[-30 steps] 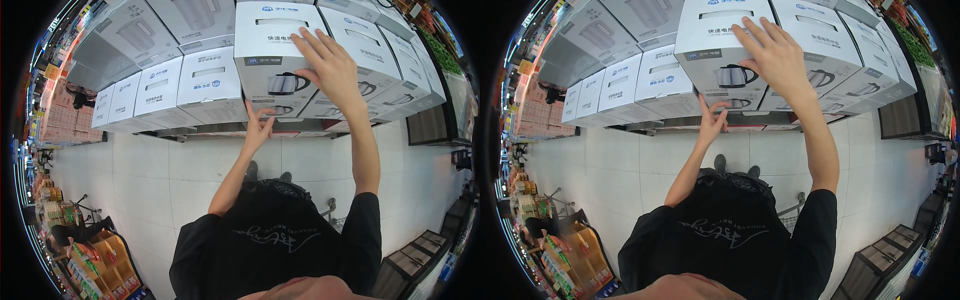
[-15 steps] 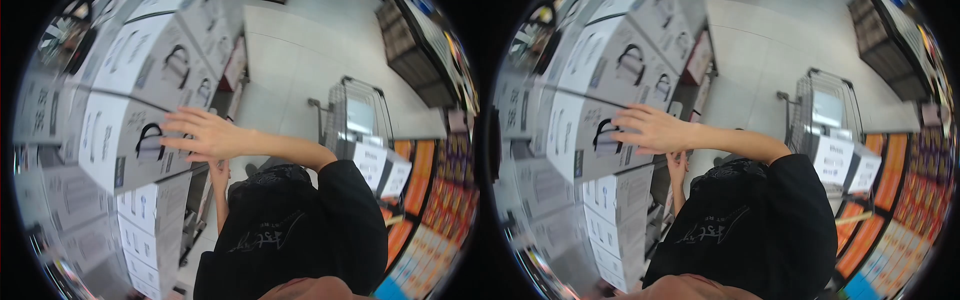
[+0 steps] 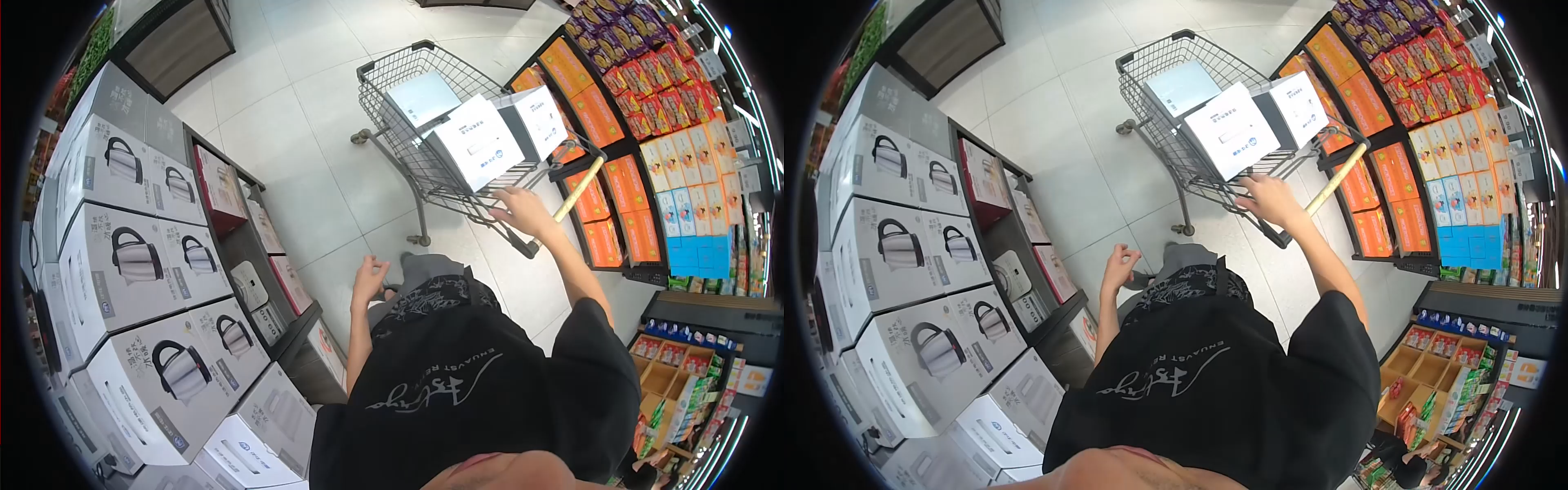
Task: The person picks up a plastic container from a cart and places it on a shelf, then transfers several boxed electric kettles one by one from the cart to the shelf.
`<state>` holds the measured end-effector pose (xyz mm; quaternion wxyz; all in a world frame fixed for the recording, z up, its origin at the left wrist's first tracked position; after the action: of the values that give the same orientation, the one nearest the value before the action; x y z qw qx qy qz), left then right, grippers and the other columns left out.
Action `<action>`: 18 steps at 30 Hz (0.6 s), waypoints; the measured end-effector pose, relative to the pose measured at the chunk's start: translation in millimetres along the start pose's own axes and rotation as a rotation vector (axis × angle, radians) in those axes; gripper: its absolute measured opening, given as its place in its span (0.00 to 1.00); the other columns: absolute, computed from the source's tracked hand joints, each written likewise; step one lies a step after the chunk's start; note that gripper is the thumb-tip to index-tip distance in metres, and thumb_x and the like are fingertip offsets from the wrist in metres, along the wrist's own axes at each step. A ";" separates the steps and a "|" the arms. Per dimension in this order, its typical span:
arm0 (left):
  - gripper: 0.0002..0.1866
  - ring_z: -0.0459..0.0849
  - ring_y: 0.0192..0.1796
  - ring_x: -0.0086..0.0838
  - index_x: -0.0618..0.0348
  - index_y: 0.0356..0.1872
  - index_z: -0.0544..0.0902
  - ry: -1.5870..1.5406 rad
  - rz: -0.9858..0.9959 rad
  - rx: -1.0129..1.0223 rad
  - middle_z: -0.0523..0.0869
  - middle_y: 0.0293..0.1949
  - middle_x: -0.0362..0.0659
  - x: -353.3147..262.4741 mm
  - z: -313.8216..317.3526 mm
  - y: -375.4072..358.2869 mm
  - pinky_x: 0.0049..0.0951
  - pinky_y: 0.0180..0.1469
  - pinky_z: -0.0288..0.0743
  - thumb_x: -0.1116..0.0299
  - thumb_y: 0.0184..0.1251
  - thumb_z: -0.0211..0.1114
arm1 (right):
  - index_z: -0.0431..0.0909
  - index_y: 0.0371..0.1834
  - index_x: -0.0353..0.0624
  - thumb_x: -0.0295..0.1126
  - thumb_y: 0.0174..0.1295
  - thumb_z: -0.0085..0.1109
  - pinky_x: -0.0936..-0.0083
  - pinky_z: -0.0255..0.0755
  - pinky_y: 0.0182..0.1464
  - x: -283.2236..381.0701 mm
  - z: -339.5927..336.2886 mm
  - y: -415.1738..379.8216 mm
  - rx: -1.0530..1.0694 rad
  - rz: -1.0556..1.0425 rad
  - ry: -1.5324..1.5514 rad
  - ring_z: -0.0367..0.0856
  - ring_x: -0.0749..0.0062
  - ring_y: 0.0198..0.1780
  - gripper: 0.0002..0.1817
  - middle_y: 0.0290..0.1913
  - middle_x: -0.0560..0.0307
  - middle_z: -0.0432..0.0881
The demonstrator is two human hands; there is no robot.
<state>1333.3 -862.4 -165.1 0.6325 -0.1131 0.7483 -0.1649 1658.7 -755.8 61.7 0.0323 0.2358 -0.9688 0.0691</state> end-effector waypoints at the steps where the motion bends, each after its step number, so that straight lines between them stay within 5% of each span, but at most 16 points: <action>1: 0.29 0.77 0.14 0.26 0.74 0.54 0.67 0.011 0.002 0.006 0.85 0.37 0.49 1.4 5.7 0.4 0.26 0.19 0.70 0.59 0.64 0.64 | 0.77 0.45 0.42 0.50 0.59 0.59 0.57 0.74 0.43 -11.5 3.9 -15.0 -0.015 0.068 -0.028 0.81 0.51 0.41 0.22 0.37 0.49 0.80; 7: 0.30 0.77 0.14 0.26 0.75 0.55 0.66 0.043 -0.067 0.009 0.85 0.37 0.51 26.0 24.0 -4.6 0.26 0.18 0.69 0.58 0.65 0.64 | 0.78 0.36 0.42 0.56 0.60 0.56 0.57 0.74 0.40 -35.2 40.6 -69.6 0.001 0.108 0.049 0.81 0.51 0.38 0.24 0.35 0.50 0.80; 11: 0.28 0.74 0.13 0.24 0.75 0.53 0.66 -0.006 -0.115 -0.070 0.85 0.35 0.52 46.7 40.5 -12.6 0.24 0.15 0.67 0.58 0.66 0.62 | 0.79 0.24 0.40 0.62 0.57 0.54 0.58 0.73 0.39 -44.8 37.8 -89.4 0.068 0.075 -0.005 0.82 0.52 0.33 0.31 0.25 0.50 0.79; 12: 0.28 0.73 0.12 0.24 0.75 0.52 0.65 -0.001 -0.122 -0.095 0.85 0.34 0.51 53.9 44.2 -15.0 0.23 0.14 0.66 0.57 0.67 0.62 | 0.78 0.20 0.39 0.65 0.56 0.54 0.58 0.73 0.40 -45.6 43.3 -92.9 -0.087 -0.016 -0.011 0.81 0.51 0.27 0.34 0.20 0.50 0.78; 18: 0.25 0.74 0.13 0.25 0.71 0.48 0.66 -0.104 -0.277 -0.245 0.85 0.33 0.51 116.3 73.1 -64.7 0.24 0.14 0.67 0.56 0.68 0.60 | 0.76 0.19 0.41 0.62 0.56 0.56 0.59 0.70 0.37 -49.1 79.7 -98.0 -0.121 -0.070 -0.019 0.78 0.53 0.20 0.31 0.15 0.50 0.78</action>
<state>1382.4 -973.5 -256.3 0.6230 -0.2996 0.7065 -0.1518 1745.0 -831.7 -10.1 0.0397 0.2676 -0.9627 0.0071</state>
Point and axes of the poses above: each hand's wrist, its own y-axis towards the middle knuckle, its own z-axis out of the palm, x = y × z, the point moved 4 cm from there along y, towards the middle knuckle
